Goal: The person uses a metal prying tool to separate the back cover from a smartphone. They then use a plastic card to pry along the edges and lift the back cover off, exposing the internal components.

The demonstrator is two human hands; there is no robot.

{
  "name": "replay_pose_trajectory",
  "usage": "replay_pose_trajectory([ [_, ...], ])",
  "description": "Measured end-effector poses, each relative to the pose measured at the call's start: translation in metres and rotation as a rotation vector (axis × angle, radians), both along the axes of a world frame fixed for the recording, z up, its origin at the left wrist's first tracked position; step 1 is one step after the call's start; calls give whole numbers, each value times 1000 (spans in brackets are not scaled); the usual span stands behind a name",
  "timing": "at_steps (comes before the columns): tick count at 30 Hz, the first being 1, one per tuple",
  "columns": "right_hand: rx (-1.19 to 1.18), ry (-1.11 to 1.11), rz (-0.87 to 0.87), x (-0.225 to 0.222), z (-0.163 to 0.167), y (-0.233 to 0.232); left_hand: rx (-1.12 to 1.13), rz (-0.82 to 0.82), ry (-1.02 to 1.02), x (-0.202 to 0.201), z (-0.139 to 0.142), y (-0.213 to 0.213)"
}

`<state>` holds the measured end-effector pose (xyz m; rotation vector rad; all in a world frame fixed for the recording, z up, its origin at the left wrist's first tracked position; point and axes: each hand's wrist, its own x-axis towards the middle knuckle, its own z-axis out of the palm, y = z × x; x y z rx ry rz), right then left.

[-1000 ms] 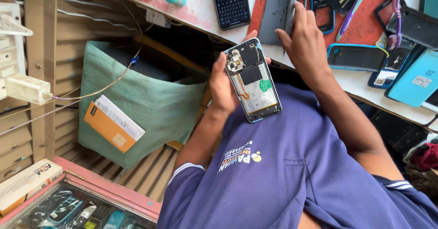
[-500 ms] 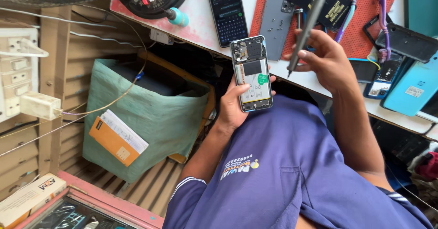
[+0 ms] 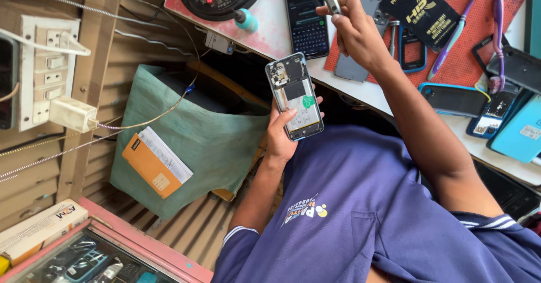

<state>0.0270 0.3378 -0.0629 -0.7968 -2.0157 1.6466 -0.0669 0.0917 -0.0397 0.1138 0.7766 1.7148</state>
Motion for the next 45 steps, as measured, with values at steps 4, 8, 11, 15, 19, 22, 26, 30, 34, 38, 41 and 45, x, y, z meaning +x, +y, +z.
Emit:
replay_pose_trajectory([
  [4,-73,-10,-39,-18,-5,12,-3,79,-13,-1,-1,-14],
  [8,-134,188,-72,-12,-2,14,-35,91,-51,0,0,-16],
  [11,-404,382,-150,10,12,-2,9,61,-41,-3,3,-9],
  [15,-553,440,-251,53,41,-46,55,5,-41,-6,8,7],
  [19,-357,495,-271,83,65,-86,120,-37,-44,-4,15,25],
  [22,-159,429,-269,95,72,-109,165,-63,-50,-3,21,36],
  [26,26,347,-248,101,67,-126,178,-95,-17,0,25,43],
  [30,132,262,-241,107,59,-131,165,-136,-10,0,26,44],
  [34,165,287,-279,110,53,-133,182,-119,-18,0,24,45],
  [38,175,299,-284,112,48,-134,205,-99,-103,-1,24,45],
  [41,169,306,-283,112,45,-135,204,-100,-90,-1,25,45],
  [45,176,299,-275,111,44,-135,205,-93,-97,-1,26,45],
])
